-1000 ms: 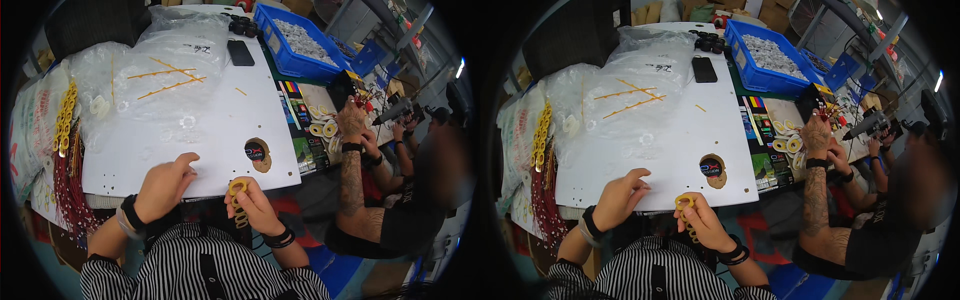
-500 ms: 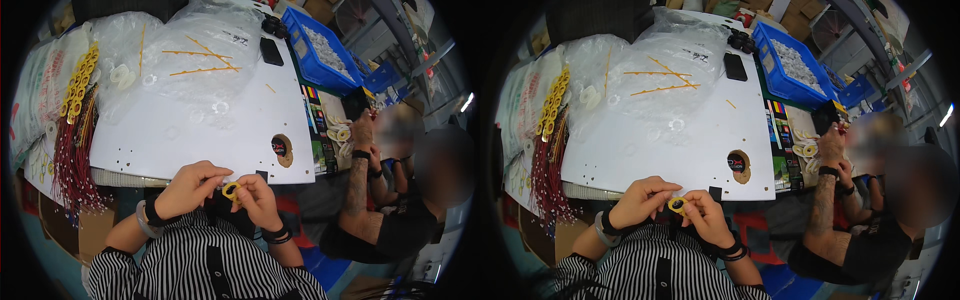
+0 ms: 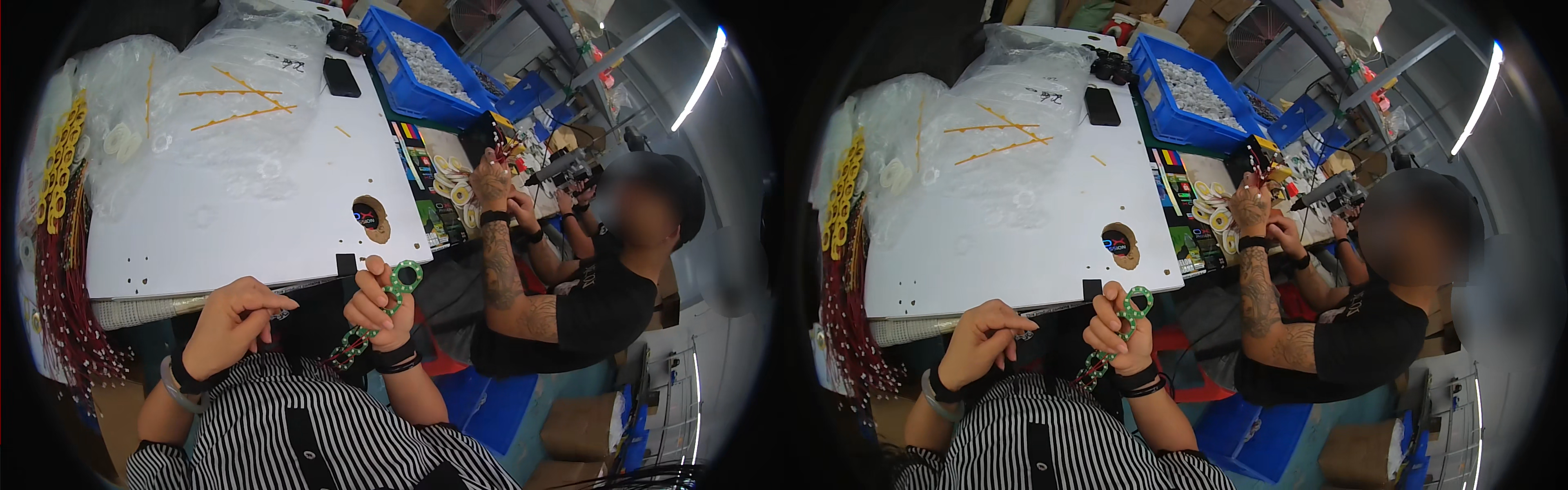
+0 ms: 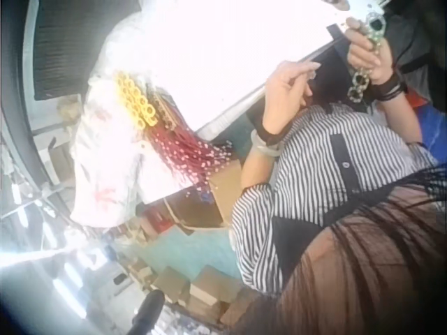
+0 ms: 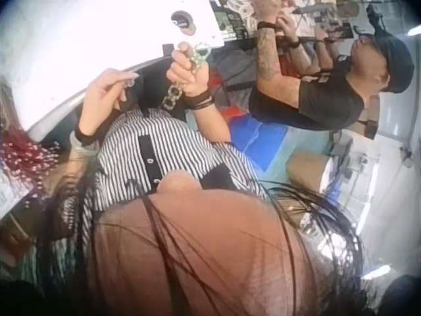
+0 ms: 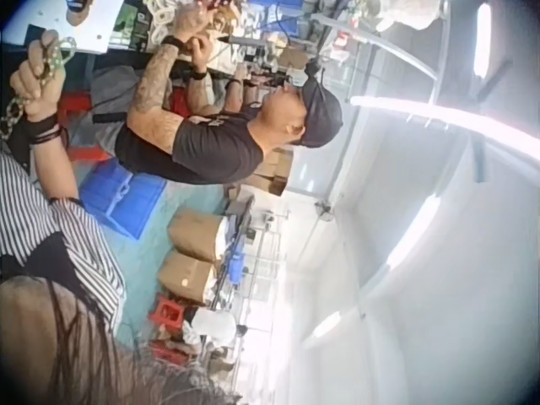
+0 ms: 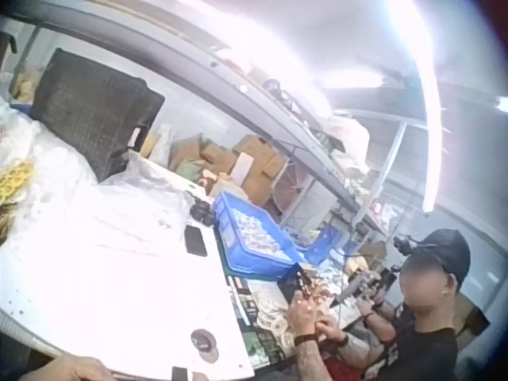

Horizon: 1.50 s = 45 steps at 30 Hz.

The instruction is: Manually assemble and sort electrical wiring and small plastic components at a factory workstation.

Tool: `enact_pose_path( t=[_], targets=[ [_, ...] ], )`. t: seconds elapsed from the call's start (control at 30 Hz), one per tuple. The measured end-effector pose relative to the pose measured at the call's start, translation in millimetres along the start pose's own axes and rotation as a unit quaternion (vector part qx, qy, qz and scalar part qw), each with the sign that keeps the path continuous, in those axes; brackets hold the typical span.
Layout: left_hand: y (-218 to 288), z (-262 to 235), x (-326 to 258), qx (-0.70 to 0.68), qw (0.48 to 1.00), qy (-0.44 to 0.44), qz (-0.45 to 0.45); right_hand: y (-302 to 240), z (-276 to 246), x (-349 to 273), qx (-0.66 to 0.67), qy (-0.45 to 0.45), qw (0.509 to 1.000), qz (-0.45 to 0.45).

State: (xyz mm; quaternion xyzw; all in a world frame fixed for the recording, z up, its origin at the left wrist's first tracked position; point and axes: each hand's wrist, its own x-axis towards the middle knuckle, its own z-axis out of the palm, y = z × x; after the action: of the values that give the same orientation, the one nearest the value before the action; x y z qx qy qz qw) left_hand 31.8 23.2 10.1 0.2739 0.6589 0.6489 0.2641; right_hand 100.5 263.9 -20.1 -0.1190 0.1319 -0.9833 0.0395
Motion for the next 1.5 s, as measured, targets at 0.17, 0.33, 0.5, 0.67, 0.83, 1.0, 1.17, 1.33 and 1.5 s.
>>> enact_pose_path(
  t=[0.17, 0.33, 0.5, 0.67, 0.83, 1.0, 1.17, 1.33, 1.5],
  targets=[
    [9, 13, 5, -0.032, 0.999, 0.009, -0.018, 1, 3, -4, -0.007, 0.007, 1.0, 0.006],
    [16, 24, 31, 0.087, 0.993, 0.002, 0.077, 13, 14, 1, -0.19, 0.065, 0.98, 0.008],
    [49, 42, 60, 0.028, 0.994, -0.008, 0.108, 18, 13, 11, -0.173, 0.057, 0.982, 0.038],
    [55, 42, 78, 0.298, 0.952, -0.025, 0.069, 16, 13, 15, -0.33, 0.165, 0.93, 0.008],
    [55, 35, 83, 0.281, 0.958, -0.008, 0.057, 16, 2, 13, -0.347, 0.181, 0.919, 0.049],
    [44, 2, 50, 0.058, 0.996, -0.014, 0.062, 8, 25, -1, -0.49, 0.148, 0.857, 0.054],
    [31, -20, 5, -0.169, 0.972, -0.024, -0.16, 22, 40, 12, -0.542, 0.063, 0.835, 0.075],
    [16, -83, -40, 0.203, 0.939, 0.278, -0.011, 26, 31, 29, -0.463, 0.058, 0.882, 0.062],
    [30, -142, -79, 0.403, 0.809, 0.421, -0.076, 27, 31, 41, -0.465, 0.038, 0.879, 0.1]
  ],
)
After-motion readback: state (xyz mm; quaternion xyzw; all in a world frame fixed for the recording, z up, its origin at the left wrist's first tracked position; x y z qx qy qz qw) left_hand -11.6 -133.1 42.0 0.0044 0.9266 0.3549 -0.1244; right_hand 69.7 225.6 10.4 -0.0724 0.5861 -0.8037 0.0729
